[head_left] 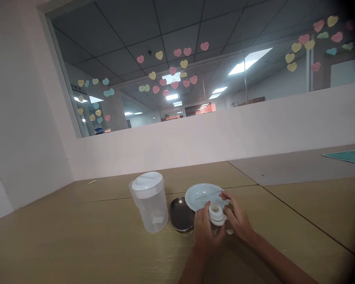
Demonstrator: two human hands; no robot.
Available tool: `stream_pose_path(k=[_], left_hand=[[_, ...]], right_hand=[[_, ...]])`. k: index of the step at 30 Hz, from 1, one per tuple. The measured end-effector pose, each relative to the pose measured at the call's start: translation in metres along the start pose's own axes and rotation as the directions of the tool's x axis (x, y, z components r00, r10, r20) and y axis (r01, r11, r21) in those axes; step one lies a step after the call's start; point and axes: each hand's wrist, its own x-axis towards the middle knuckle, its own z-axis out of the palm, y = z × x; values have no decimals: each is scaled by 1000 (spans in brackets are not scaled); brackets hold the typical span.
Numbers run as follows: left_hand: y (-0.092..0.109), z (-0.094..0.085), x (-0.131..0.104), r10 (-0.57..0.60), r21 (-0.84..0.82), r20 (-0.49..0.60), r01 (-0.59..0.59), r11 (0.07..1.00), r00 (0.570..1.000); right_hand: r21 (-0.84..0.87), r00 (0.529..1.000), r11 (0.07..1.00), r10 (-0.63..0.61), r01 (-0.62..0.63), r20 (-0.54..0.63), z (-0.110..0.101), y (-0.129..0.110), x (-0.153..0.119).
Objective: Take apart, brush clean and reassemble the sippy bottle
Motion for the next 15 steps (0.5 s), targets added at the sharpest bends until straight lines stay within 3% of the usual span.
stream_pose_path(k=[2, 5, 7, 9, 12, 15], left_hand=[[-1, 1, 0, 2, -4, 6, -2, 1000, 1000], [-3, 1, -1, 22, -15, 9, -22, 1000, 1000], [-3, 1, -1, 28, -31, 18, -27, 999, 999], [-3, 0, 0, 6, -42, 36, -5, 999, 999], [0, -2, 1, -48, -44, 66, 51, 998, 997], [3, -3, 2, -71, -48, 71, 74, 996, 995]], right_hand=[[20, 997, 999, 41, -43, 64, -3, -1, 3], [22, 963, 999, -34, 29, 267, -5, -12, 5], [-7, 945, 998, -56, 62, 323, -3, -19, 5], [-10, 956, 1000, -8, 11, 294, -1, -24, 5], [122, 973, 977, 153, -175, 171, -1, -26, 8], [394, 930, 844, 349, -365, 116, -7, -26, 17]])
